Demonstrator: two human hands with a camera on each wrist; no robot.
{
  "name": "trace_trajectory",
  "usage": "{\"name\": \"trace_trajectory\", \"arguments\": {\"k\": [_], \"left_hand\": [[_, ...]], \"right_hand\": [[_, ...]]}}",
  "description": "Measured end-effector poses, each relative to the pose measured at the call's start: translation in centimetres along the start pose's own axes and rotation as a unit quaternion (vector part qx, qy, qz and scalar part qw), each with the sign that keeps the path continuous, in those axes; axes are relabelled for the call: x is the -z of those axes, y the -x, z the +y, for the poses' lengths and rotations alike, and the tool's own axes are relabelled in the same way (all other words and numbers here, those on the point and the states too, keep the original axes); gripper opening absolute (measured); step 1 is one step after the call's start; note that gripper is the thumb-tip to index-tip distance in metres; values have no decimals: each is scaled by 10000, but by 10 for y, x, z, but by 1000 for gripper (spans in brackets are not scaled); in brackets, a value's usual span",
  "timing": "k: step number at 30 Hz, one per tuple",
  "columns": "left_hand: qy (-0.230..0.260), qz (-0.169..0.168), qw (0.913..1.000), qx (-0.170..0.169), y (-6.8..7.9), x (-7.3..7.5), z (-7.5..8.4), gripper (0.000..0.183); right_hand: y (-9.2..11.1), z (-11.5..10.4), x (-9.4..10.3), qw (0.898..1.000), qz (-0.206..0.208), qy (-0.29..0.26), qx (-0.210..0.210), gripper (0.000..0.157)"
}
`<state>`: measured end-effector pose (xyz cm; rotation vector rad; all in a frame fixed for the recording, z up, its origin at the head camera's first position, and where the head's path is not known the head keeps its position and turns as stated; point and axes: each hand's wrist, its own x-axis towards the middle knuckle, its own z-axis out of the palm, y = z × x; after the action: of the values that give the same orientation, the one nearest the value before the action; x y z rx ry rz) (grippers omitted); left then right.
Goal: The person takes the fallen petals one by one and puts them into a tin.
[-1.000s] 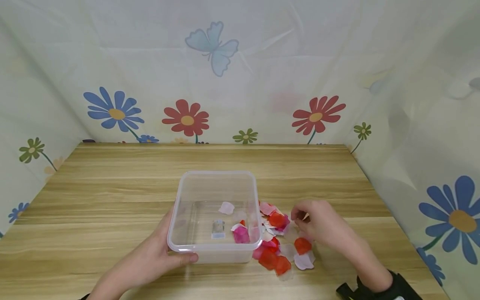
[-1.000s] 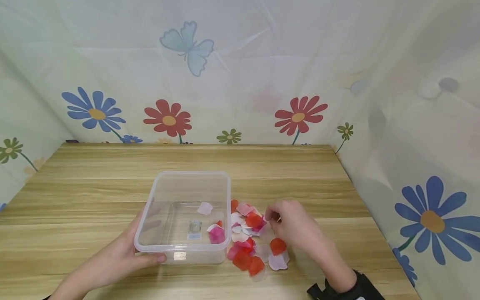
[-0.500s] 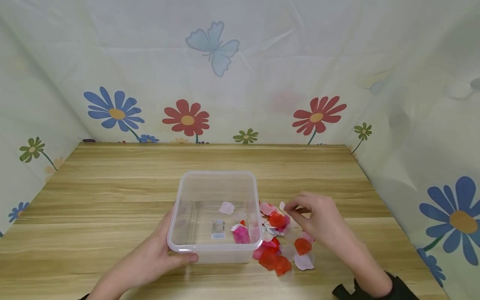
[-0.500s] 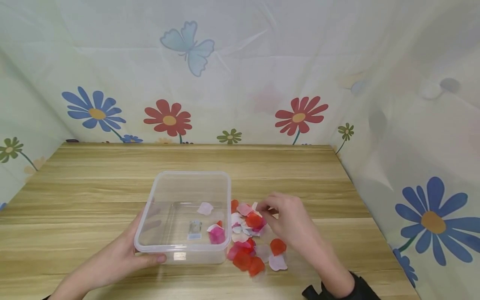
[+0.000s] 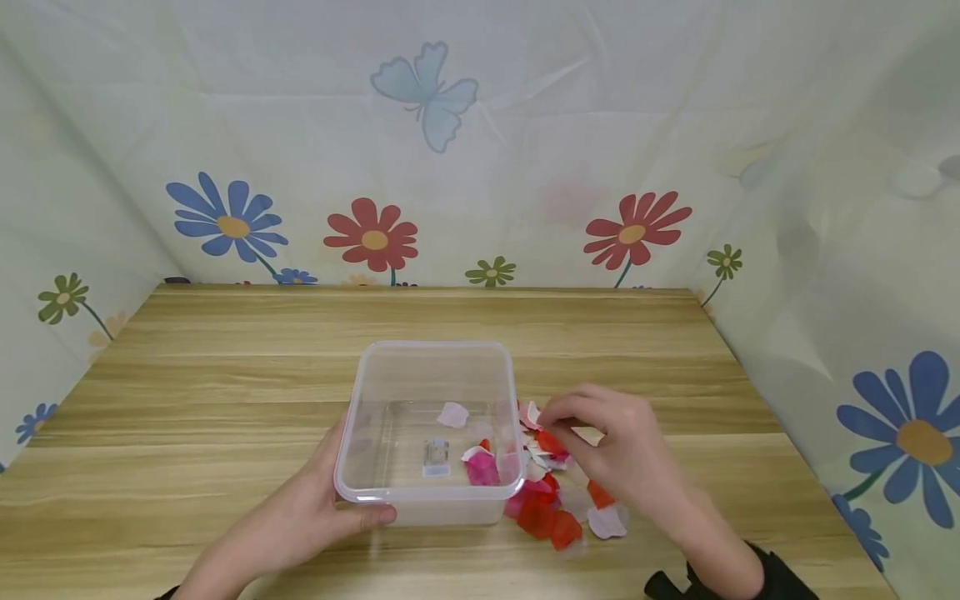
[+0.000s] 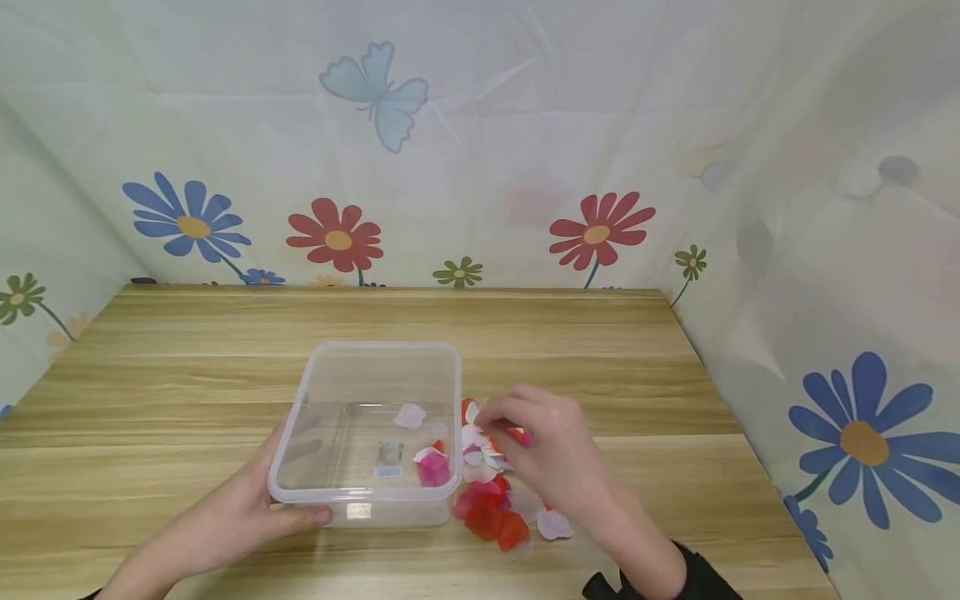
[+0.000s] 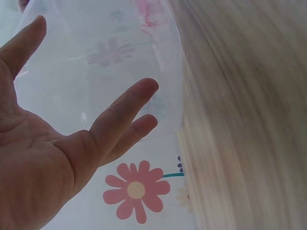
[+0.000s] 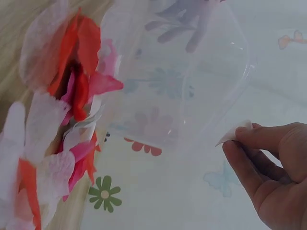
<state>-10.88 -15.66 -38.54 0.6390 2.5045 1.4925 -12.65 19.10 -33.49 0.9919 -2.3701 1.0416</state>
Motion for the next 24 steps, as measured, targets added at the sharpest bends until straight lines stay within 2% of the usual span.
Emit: {"name": "trace_trajectory", "arguments": {"k": [2, 3, 6, 10, 13, 17, 24], "left_hand": [[3, 3, 10000, -5, 0, 0, 0, 119], [-8, 10, 10000, -8, 0, 0, 0, 119], [10, 12, 10000, -57, 0, 0, 0, 119], [25, 11, 10000, -67, 1, 0, 0, 119], [22, 2, 10000, -60, 0, 0, 0, 120], [57, -50, 9999, -94, 0, -1, 0, 119], [134, 17, 9999, 60, -1, -1, 0, 119]], "right_hand": [[-1, -3, -2, 9997, -10, -202, 122, 9], [-2, -4, -4, 9994, -12, -296, 191, 7], [-3, -7, -8, 9974, -26, -552, 458, 26], [-5, -10, -14, 9944, -84, -717, 775, 6], [-7, -12, -17, 9920, -99, -770, 990, 4], [-8, -14, -20, 9906, -81, -651, 1198, 25], [-8, -15, -20, 9919, -205, -505, 1151, 33]]}}
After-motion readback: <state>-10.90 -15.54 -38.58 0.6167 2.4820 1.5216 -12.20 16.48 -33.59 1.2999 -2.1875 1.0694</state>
